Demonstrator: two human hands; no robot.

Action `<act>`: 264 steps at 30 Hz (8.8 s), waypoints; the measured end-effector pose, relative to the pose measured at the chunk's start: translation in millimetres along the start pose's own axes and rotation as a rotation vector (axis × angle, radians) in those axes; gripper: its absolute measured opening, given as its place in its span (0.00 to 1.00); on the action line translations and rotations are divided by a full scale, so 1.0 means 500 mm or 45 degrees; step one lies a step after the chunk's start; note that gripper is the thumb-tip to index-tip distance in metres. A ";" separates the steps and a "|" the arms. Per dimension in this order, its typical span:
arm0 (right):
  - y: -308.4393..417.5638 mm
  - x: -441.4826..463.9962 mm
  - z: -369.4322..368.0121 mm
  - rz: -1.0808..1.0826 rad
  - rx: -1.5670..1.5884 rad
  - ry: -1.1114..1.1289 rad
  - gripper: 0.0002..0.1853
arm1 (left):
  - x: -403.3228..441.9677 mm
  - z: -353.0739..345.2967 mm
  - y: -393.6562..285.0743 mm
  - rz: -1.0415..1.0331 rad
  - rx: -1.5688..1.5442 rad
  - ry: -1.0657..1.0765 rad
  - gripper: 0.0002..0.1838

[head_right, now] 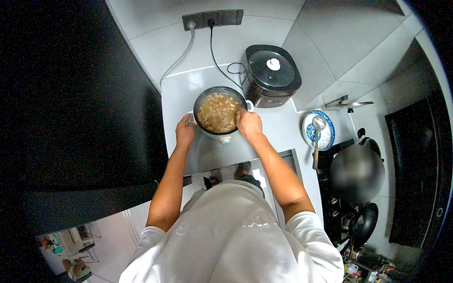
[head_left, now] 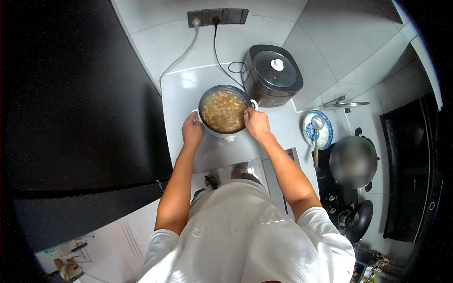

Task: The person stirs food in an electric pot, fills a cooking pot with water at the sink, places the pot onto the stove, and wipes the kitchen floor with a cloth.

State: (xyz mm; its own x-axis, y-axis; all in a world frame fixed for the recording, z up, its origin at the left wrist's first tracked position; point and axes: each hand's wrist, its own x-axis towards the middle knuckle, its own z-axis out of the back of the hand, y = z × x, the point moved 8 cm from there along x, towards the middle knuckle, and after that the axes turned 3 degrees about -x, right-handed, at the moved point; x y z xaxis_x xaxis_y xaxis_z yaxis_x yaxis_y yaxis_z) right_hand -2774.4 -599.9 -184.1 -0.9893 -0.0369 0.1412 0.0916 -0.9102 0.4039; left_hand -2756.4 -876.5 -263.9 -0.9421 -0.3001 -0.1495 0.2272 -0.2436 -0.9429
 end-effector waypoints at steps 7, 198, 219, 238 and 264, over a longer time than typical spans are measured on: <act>-0.005 0.001 -0.075 -0.569 0.723 0.453 0.15 | -0.002 -0.004 0.007 0.025 -0.013 -0.012 0.24; -0.502 -0.295 0.006 -0.998 1.806 -0.337 0.24 | -0.351 -0.646 -0.057 0.193 -0.374 0.664 0.24; 0.078 0.350 0.125 0.063 0.935 -0.267 0.13 | 0.172 -0.180 -0.322 -0.113 -0.447 0.132 0.22; 0.117 0.659 -0.037 0.263 0.688 -0.660 0.24 | 0.595 -0.226 -0.267 -0.740 0.365 0.028 0.25; 0.190 0.739 0.002 0.128 0.647 -0.919 0.18 | 0.656 -0.236 -0.309 -0.912 0.171 -0.019 0.12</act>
State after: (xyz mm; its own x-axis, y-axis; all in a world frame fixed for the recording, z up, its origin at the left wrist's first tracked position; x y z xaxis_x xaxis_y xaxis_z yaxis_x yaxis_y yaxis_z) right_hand -3131.0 -699.5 -92.6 -0.6766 0.3186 0.6638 0.3832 -0.6175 0.6869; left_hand -3129.4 -828.4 -202.3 -0.8679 -0.0367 0.4954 -0.4145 -0.4960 -0.7630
